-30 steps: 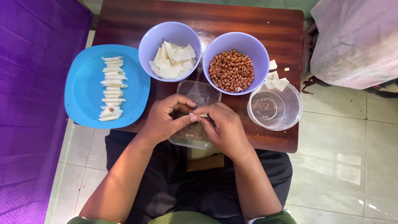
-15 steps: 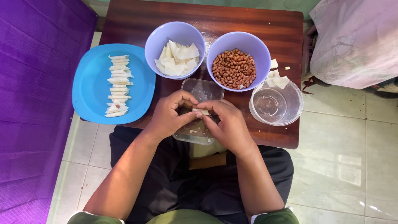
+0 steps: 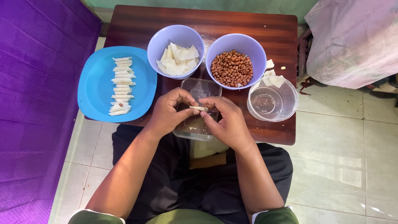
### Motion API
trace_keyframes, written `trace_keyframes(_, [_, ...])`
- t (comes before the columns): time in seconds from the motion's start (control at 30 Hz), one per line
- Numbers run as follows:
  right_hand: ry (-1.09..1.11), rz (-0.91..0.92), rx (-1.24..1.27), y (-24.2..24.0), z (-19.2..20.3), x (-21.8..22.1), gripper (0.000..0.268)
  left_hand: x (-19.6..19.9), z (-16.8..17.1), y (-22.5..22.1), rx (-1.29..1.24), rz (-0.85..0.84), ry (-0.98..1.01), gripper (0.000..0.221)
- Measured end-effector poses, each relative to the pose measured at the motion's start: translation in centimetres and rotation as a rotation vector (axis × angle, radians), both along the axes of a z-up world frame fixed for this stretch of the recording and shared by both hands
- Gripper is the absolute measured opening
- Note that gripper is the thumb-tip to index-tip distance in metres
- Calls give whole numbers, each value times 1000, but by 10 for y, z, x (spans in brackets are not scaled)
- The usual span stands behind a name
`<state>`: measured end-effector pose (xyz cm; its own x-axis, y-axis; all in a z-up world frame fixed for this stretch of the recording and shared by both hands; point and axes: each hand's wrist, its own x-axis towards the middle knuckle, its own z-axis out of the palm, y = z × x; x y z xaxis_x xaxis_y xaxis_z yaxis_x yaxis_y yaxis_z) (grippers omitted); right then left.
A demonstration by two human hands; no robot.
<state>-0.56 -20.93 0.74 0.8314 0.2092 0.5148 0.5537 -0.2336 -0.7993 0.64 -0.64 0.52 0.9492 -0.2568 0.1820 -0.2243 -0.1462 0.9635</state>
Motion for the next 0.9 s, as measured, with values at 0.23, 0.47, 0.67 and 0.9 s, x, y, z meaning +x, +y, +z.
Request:
trace_keyframes(0.23, [-22, -39, -31, -1, 4, -2, 21, 1, -3, 0, -18, -9, 12, 27])
trace_keyframes(0.47, [-44, -66, -64, -1, 4, -3, 20, 1, -4, -2, -36, 4, 19, 26])
trace_keyframes(0.67, [-43, -56, -86, -2, 2, -2, 17, 3, -7, -1, -10, 2, 1, 25])
trace_keyframes(0.9, [-42, -72, -124, -4, -4, 0, 11, 1, -2, -2, 5, 7, -24, 24])
